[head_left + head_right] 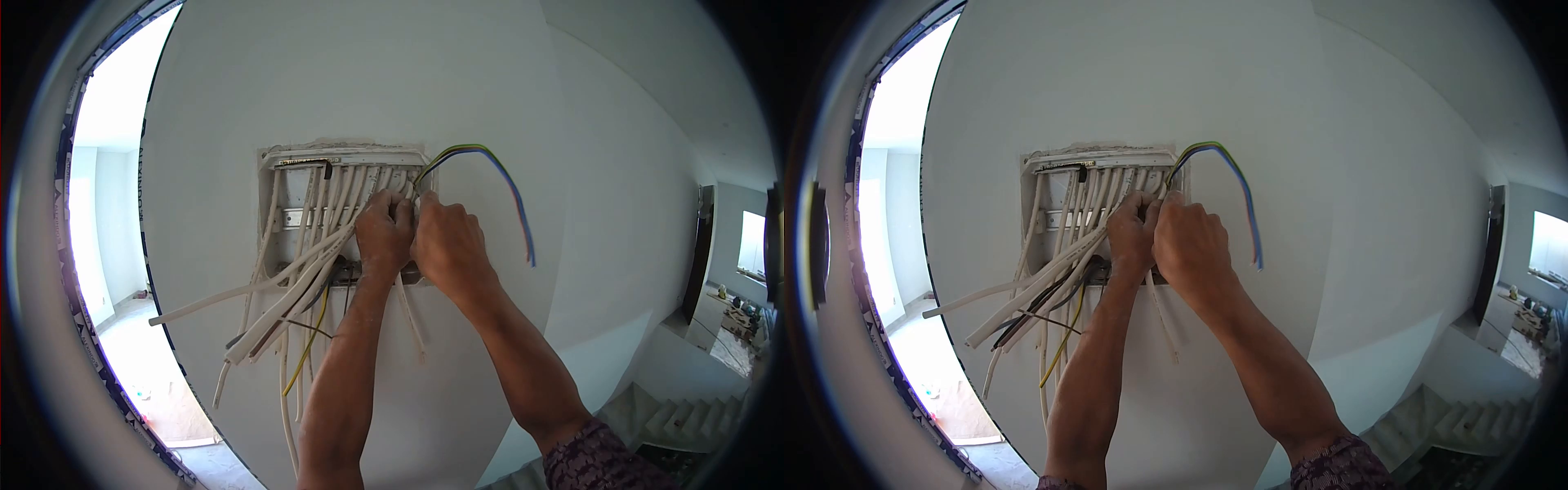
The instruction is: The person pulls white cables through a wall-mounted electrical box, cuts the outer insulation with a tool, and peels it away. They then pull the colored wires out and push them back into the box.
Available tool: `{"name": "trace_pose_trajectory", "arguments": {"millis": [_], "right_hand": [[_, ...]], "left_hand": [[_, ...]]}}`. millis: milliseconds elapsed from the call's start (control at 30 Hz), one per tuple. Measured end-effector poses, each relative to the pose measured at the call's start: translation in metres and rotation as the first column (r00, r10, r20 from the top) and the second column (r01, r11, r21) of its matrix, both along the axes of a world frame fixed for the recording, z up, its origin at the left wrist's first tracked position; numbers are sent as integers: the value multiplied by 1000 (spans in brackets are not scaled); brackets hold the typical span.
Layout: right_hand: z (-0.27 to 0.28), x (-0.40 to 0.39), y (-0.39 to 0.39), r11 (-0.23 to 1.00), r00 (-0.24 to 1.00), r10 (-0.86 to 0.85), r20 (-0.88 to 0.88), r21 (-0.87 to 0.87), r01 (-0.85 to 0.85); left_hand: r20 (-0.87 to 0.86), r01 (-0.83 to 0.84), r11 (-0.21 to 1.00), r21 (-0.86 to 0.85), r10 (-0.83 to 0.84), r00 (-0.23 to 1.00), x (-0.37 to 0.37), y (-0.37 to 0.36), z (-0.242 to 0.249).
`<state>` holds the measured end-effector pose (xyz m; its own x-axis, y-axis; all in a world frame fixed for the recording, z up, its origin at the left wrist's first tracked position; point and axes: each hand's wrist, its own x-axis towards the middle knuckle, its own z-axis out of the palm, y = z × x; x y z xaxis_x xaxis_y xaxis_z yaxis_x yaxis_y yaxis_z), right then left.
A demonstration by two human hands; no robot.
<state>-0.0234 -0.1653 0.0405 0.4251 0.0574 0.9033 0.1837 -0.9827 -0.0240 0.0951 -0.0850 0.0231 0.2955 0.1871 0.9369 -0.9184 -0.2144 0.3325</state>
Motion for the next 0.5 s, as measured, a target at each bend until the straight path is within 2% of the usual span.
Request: {"name": "trace_pose_trajectory", "arguments": {"millis": [233,333,500], "right_hand": [[-2,-8,-1,999,1000,9,22,-41,-9],[3,-11,2,999,1000,22,0,-34,-22],[8,0,-2,1000,1000,17,-12,-23,-17]], "left_hand": [[-69,12,998,-54,-16,998,-1,-1,6],[-45,68,994,-83,-72,996,-4,-3,3],[51,80,997,-23,-79,996,-4,3,-2]]}}
